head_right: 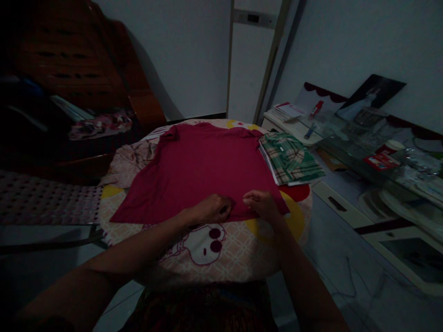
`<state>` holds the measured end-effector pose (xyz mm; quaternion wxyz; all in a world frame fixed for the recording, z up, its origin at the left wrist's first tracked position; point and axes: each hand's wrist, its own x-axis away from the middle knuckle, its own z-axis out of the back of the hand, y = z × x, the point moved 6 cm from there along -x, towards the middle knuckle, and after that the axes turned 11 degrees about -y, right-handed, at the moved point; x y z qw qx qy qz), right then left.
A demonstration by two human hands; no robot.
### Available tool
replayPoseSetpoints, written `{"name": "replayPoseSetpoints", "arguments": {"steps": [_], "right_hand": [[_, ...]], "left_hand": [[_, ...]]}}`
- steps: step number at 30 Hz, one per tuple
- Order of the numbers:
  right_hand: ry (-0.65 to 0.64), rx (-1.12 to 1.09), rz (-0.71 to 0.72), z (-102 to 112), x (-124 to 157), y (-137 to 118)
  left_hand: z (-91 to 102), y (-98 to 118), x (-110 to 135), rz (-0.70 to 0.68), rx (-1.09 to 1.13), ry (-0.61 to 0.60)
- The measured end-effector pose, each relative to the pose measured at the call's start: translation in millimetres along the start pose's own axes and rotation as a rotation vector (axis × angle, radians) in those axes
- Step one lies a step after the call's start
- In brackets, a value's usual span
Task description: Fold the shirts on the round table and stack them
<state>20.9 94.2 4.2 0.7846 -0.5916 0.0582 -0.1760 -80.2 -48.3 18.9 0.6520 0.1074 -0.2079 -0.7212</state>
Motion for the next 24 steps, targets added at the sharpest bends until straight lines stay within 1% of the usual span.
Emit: {"name": "replayPoseSetpoints", "arguments": {"steps": [3, 5, 7, 11, 13, 15, 17, 20, 22, 24], "right_hand": [[-0.068, 0.136, 0.060, -9.4, 3.3, -6.3], [-0.072, 0.171, 0.069, -12.0, 3.5, -7.8], [-0.066, 0.163, 0.062, -12.1, 2.8, -7.4], [-0.070, 0.147, 0.051, -10.5, 2.2, -6.1], [-0.072, 0.167, 0.060, -10.4, 3.7, -7.0], [-0.091, 0.216, 0.081, -12.7, 6.1, -9.1], [-0.118, 0.323, 0.117, -17.2, 8.9, -12.5], [-0.140, 0.584, 0.165, -25.9, 12.8, -16.9], [-0.137, 0.745, 0.181, -30.4, 14.7, -17.1], [-0.115, 0.838, 0.191, -31.4, 16.7, -16.0]], "left_hand": [[3.8, 0.6, 1.9, -0.019, 0.033, -0.049], [6.1, 4.6, 4.5, -0.022, 0.005, -0.087], [7.1, 8.3, 6.0, 0.004, -0.038, -0.100], [3.4, 10.3, 3.3, 0.041, -0.063, -0.078], [2.4, 6.8, 1.1, 0.040, -0.020, -0.049], [4.0, 1.4, 0.5, 0.021, 0.077, -0.017], [8.0, -4.5, 1.6, -0.008, 0.223, 0.010], [14.8, -11.8, 5.0, -0.027, 0.410, 0.041], [17.9, -14.2, 6.9, -0.031, 0.470, 0.057], [18.8, -15.1, 7.9, -0.041, 0.510, 0.059]]}}
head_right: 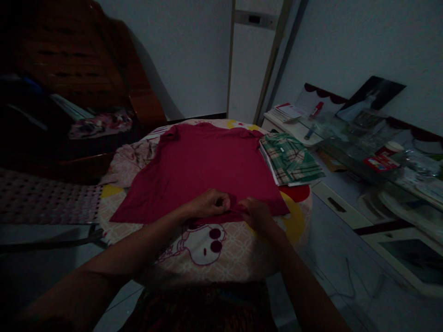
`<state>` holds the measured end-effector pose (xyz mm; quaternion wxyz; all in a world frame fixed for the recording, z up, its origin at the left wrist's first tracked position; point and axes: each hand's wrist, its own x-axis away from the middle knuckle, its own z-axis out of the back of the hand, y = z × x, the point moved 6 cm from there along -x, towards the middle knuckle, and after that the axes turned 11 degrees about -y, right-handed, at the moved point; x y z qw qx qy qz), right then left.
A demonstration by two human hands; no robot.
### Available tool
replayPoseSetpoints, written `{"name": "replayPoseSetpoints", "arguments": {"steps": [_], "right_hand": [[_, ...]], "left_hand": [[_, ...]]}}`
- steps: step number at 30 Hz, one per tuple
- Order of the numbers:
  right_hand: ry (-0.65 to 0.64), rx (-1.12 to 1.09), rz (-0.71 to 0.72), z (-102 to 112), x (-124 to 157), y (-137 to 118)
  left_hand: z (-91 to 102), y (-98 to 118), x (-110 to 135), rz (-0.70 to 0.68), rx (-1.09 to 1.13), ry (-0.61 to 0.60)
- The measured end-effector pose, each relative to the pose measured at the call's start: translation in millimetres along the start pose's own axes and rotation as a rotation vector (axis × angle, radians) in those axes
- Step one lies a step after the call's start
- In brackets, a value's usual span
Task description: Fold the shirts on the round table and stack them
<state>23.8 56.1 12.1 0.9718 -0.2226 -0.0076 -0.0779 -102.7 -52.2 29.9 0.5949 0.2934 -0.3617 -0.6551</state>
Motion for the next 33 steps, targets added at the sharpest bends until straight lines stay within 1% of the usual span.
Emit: {"name": "replayPoseSetpoints", "arguments": {"steps": [3, 8, 10, 12, 14, 18, 21, 23, 25, 28, 30, 33], "right_hand": [[0.037, 0.043, 0.001, 1.5, 5.1, 3.9], [0.052, -0.001, 0.033, 7.3, 15.1, 11.4], [0.038, 0.004, 0.037, 7.4, 17.5, 13.2], [0.013, 0.018, 0.041, 6.1, 18.6, 13.9], [-0.007, 0.008, 0.045, 5.3, 18.8, 13.9], [-0.005, -0.035, 0.047, 8.2, 18.6, 12.3], [-0.053, -0.027, 0.052, 7.6, 18.8, 10.8], [-0.068, -0.016, 0.041, 7.7, 19.7, 11.5], [-0.051, 0.031, 0.015, 9.1, 21.2, 13.2], [-0.015, 0.170, -0.031, 10.3, 24.3, 16.1], [0.016, 0.244, -0.043, 10.3, 27.6, 18.6], [0.115, 0.278, -0.045, 13.8, 36.3, 25.9]], "left_hand": [[-1.1, -1.9, 0.5, -0.013, 0.066, -0.021], [-4.8, -9.1, -0.1, -0.040, 0.133, -0.053], [-8.9, -11.1, -0.9, -0.053, 0.097, -0.095], [-14.6, -10.5, -1.6, -0.086, 0.044, -0.163], [-17.9, -8.7, -1.5, -0.115, 0.009, -0.200], [-18.8, -5.3, -0.5, -0.126, 0.020, -0.214], [-20.8, -3.1, -0.3, -0.160, 0.058, -0.247], [-20.9, -3.7, -1.1, -0.171, 0.074, -0.239], [-20.3, -5.3, -2.2, -0.174, 0.074, -0.213], [-19.6, -7.6, -3.4, -0.181, 0.055, -0.184], [-21.0, -9.1, -3.8, -0.187, 0.059, -0.201], [-23.6, -12.3, -4.6, -0.185, 0.080, -0.232]]}}
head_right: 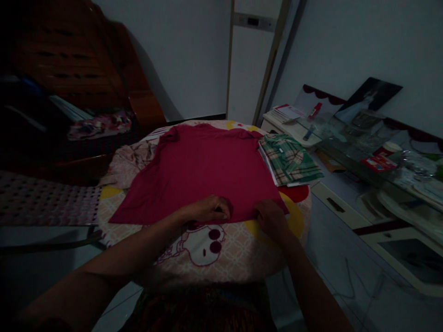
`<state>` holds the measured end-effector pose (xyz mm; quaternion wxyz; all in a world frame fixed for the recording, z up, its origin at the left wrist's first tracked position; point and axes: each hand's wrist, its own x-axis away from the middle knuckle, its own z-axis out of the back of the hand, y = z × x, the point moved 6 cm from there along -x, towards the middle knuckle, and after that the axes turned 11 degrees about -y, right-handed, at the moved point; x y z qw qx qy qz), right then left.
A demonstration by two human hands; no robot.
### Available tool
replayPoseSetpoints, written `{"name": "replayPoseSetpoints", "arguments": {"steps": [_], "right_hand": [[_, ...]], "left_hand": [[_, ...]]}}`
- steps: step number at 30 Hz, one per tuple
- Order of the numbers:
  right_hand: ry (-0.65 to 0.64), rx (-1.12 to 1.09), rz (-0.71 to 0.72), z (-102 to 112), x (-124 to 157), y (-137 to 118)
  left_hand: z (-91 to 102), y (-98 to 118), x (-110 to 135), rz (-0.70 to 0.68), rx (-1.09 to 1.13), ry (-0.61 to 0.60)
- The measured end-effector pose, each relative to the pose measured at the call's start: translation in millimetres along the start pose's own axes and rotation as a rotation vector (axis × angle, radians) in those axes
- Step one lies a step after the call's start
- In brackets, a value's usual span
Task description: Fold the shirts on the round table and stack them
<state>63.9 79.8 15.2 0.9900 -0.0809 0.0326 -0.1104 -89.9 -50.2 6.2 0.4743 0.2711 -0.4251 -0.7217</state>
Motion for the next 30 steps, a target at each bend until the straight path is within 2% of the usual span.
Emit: {"name": "replayPoseSetpoints", "arguments": {"steps": [3, 6, 13, 18, 21, 24, 28, 30], "right_hand": [[0.103, -0.006, -0.047, 4.2, 11.1, 15.6], [0.146, -0.024, -0.072, 6.2, 21.0, 29.7], [0.027, -0.055, -0.053, 5.8, 25.6, 37.0], [-0.001, -0.180, -0.051, 20.0, 5.5, 17.6], [-0.009, -0.276, -0.019, 25.0, -15.9, -5.8], [-0.066, -0.347, 0.064, 23.0, -39.9, -32.4], [-0.090, -0.441, 0.184, 21.2, -71.8, -63.7], [-0.125, -0.486, 0.229, 19.1, -87.4, -79.7]], "left_hand": [[-0.6, -2.8, -0.5, 0.010, -0.001, -0.006], [-0.3, -1.2, 0.1, -0.001, -0.020, -0.007], [-2.9, 5.6, 0.9, -0.010, -0.062, -0.047], [2.7, 7.2, 2.9, 0.042, -0.083, -0.024], [25.0, 8.6, 16.0, 0.122, -0.159, 0.094], [63.4, 3.7, 43.6, 0.309, -0.297, 0.282], [122.4, -10.8, 102.1, 0.718, -0.536, 0.556], [145.4, -17.1, 136.1, 0.925, -0.614, 0.662]]}}
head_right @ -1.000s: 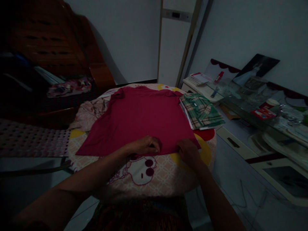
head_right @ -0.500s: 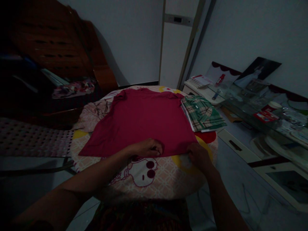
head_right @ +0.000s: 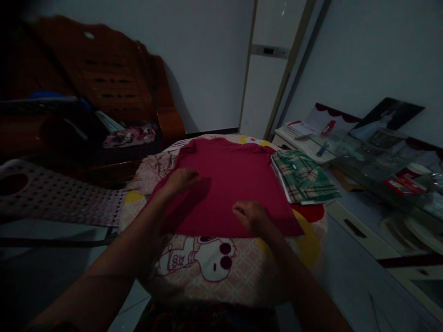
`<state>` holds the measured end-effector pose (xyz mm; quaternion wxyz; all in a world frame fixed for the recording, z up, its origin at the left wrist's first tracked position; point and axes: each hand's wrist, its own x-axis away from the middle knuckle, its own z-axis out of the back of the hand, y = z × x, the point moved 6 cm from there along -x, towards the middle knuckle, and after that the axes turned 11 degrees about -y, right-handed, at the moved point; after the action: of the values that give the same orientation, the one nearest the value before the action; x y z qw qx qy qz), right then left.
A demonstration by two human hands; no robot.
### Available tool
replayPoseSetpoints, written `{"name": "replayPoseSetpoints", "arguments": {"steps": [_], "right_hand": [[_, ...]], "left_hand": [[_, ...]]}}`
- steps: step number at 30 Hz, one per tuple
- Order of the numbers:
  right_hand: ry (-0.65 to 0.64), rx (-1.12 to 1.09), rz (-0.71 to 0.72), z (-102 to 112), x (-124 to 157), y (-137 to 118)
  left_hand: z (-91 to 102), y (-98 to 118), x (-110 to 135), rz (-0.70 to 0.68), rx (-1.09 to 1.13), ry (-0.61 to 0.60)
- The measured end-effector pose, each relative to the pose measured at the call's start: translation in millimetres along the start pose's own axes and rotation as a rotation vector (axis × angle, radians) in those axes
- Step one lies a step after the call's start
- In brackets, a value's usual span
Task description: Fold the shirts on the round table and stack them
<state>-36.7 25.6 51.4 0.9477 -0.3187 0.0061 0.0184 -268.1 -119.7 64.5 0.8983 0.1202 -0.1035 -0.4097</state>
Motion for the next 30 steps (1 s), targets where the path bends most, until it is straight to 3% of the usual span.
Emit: {"name": "replayPoseSetpoints", "arguments": {"steps": [3, 5, 8, 12, 19, 24, 27, 30], "right_hand": [[-0.064, -0.058, 0.030, -12.6, -25.7, -15.2], [-0.108, -0.104, 0.054, -23.1, -38.9, -24.9], [-0.182, -0.169, 0.079, -40.1, -51.8, -34.2], [-0.232, -0.221, 0.081, -56.7, -60.1, -35.5], [-0.207, -0.345, 0.017, -66.3, -60.4, -25.4], [-0.163, -0.468, -0.028, -70.9, -58.4, -15.4], [-0.127, -0.608, -0.081, -76.3, -60.4, -6.7], [-0.079, -0.811, -0.144, -82.2, -64.7, 2.6]], "left_hand": [[20.2, -47.3, 4.1, 0.222, -0.084, 0.085], [23.9, -72.2, 12.3, 0.326, -0.079, 0.090], [15.8, -98.0, 27.5, 0.428, -0.057, 0.043], [2.7, -114.8, 44.3, 0.462, -0.063, 0.045], [-2.1, -132.1, 64.1, 0.410, 0.054, -0.009], [-12.6, -136.7, 87.0, 0.296, 0.117, -0.141], [-6.3, -120.7, 92.8, 0.191, 0.184, -0.079], [2.7, -81.7, 88.8, 0.052, 0.263, 0.004]]}}
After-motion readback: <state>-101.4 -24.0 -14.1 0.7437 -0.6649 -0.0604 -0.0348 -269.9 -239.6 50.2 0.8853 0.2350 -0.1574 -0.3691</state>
